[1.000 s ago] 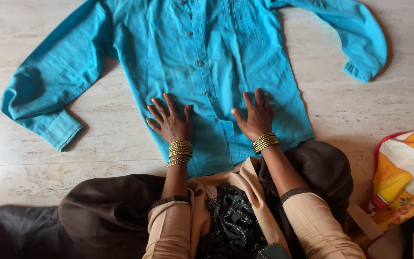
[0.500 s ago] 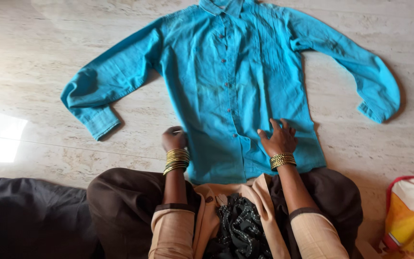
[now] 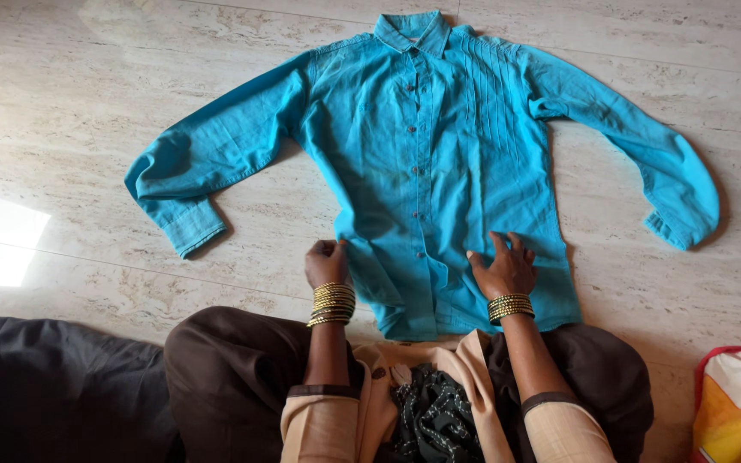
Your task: The person spreads out a blue long-sleeved shirt on the floor and buttons several buttons down the front by hand, then smooths the fabric with both hands.
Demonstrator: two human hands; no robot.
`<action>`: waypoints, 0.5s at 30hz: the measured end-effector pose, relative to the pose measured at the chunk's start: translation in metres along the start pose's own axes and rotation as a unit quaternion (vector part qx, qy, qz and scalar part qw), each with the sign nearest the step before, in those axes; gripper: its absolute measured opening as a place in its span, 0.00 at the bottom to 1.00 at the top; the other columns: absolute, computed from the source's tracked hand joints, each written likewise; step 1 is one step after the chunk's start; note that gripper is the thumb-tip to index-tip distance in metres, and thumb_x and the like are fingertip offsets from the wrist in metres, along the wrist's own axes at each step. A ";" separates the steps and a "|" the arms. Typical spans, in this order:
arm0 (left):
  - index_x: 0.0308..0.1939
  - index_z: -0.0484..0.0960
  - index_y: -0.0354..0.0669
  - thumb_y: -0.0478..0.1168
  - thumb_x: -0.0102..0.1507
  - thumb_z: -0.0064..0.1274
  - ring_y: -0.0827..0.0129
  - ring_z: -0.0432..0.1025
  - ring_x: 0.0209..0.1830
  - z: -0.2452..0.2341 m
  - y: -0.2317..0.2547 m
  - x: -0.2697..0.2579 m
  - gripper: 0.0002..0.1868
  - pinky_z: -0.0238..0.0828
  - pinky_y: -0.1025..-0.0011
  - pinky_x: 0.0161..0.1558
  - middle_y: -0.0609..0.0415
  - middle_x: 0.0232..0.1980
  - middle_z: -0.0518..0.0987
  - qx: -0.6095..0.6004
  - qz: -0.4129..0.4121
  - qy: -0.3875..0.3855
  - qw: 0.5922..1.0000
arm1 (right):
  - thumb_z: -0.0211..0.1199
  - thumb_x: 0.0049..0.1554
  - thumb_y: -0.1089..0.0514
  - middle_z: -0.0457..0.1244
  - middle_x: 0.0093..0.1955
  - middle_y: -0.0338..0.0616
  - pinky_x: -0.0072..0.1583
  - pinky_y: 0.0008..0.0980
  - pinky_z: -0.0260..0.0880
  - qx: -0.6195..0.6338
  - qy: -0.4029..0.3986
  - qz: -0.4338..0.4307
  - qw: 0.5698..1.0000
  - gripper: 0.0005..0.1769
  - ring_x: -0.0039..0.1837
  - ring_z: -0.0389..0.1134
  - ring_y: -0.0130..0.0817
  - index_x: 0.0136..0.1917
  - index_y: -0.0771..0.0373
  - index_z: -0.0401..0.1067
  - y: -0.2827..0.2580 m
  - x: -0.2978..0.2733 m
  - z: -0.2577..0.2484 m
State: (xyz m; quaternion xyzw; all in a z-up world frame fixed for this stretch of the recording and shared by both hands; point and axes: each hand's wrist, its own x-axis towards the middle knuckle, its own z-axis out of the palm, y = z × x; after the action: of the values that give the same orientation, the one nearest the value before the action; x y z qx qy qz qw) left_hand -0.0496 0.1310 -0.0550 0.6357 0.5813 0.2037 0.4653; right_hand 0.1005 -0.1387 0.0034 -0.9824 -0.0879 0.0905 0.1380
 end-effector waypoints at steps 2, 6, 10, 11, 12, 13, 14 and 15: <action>0.37 0.87 0.41 0.48 0.58 0.62 0.60 0.80 0.32 -0.010 -0.012 0.018 0.14 0.76 0.64 0.39 0.48 0.33 0.86 0.011 -0.021 0.023 0.999 | 0.68 0.51 0.35 0.52 0.80 0.40 0.69 0.60 0.57 0.004 -0.005 -0.001 1.000 0.37 0.76 0.53 0.53 0.71 0.44 0.69 0.000 0.001 0.001; 0.46 0.86 0.37 0.49 0.66 0.60 0.56 0.78 0.36 0.007 -0.059 0.050 0.17 0.74 0.61 0.42 0.39 0.41 0.85 0.033 -0.044 0.069 0.996 | 0.68 0.51 0.35 0.52 0.80 0.39 0.70 0.60 0.57 0.001 -0.014 0.001 1.000 0.36 0.77 0.52 0.54 0.71 0.44 0.68 0.002 0.001 0.001; 0.55 0.80 0.34 0.55 0.64 0.66 0.56 0.79 0.44 0.010 -0.078 0.062 0.28 0.75 0.61 0.48 0.37 0.47 0.85 -0.052 -0.035 -0.046 0.997 | 0.68 0.51 0.35 0.52 0.80 0.39 0.70 0.58 0.59 0.009 -0.008 -0.003 1.000 0.36 0.77 0.52 0.56 0.71 0.43 0.69 0.005 0.002 0.002; 0.56 0.78 0.35 0.51 0.58 0.70 0.54 0.79 0.44 0.000 -0.069 0.057 0.31 0.77 0.59 0.47 0.37 0.47 0.86 -0.065 -0.056 -0.092 0.992 | 0.68 0.51 0.35 0.52 0.80 0.38 0.70 0.58 0.59 0.012 -0.011 -0.001 1.000 0.36 0.77 0.52 0.56 0.70 0.43 0.70 0.006 0.004 0.002; 0.57 0.76 0.36 0.47 0.52 0.75 0.51 0.80 0.44 -0.014 -0.056 0.051 0.36 0.78 0.58 0.46 0.37 0.47 0.86 -0.078 -0.077 -0.137 0.984 | 0.68 0.51 0.35 0.52 0.80 0.37 0.70 0.58 0.59 0.016 -0.013 0.001 1.000 0.35 0.77 0.53 0.56 0.70 0.43 0.70 0.007 0.005 0.003; 0.58 0.77 0.40 0.46 0.52 0.72 0.52 0.81 0.44 -0.032 -0.043 0.042 0.34 0.79 0.58 0.47 0.38 0.48 0.86 -0.032 -0.106 -0.098 0.989 | 0.68 0.52 0.36 0.53 0.80 0.36 0.69 0.58 0.59 0.018 -0.017 0.004 1.000 0.34 0.77 0.53 0.56 0.70 0.43 0.70 0.009 0.005 0.003; 0.58 0.78 0.45 0.46 0.52 0.69 0.53 0.82 0.44 -0.053 -0.030 0.035 0.32 0.80 0.59 0.47 0.40 0.49 0.86 0.014 -0.134 -0.059 0.989 | 0.67 0.52 0.35 0.53 0.80 0.36 0.69 0.59 0.59 0.021 -0.021 0.007 1.000 0.34 0.77 0.53 0.56 0.69 0.43 0.70 0.012 0.004 0.004; 0.59 0.79 0.49 0.45 0.52 0.67 0.54 0.83 0.45 -0.068 -0.017 0.029 0.30 0.80 0.60 0.47 0.41 0.50 0.86 0.059 -0.161 -0.018 0.985 | 0.67 0.52 0.35 0.53 0.80 0.35 0.69 0.59 0.59 0.026 -0.024 0.008 0.999 0.34 0.77 0.53 0.56 0.69 0.44 0.70 0.013 0.005 0.003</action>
State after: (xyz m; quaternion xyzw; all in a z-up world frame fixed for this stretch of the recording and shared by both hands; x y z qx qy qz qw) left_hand -0.1062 0.1807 -0.0441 0.5632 0.6788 0.0802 0.4643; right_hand 0.1068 -0.1494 -0.0040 -0.9767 -0.0809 0.1176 0.1606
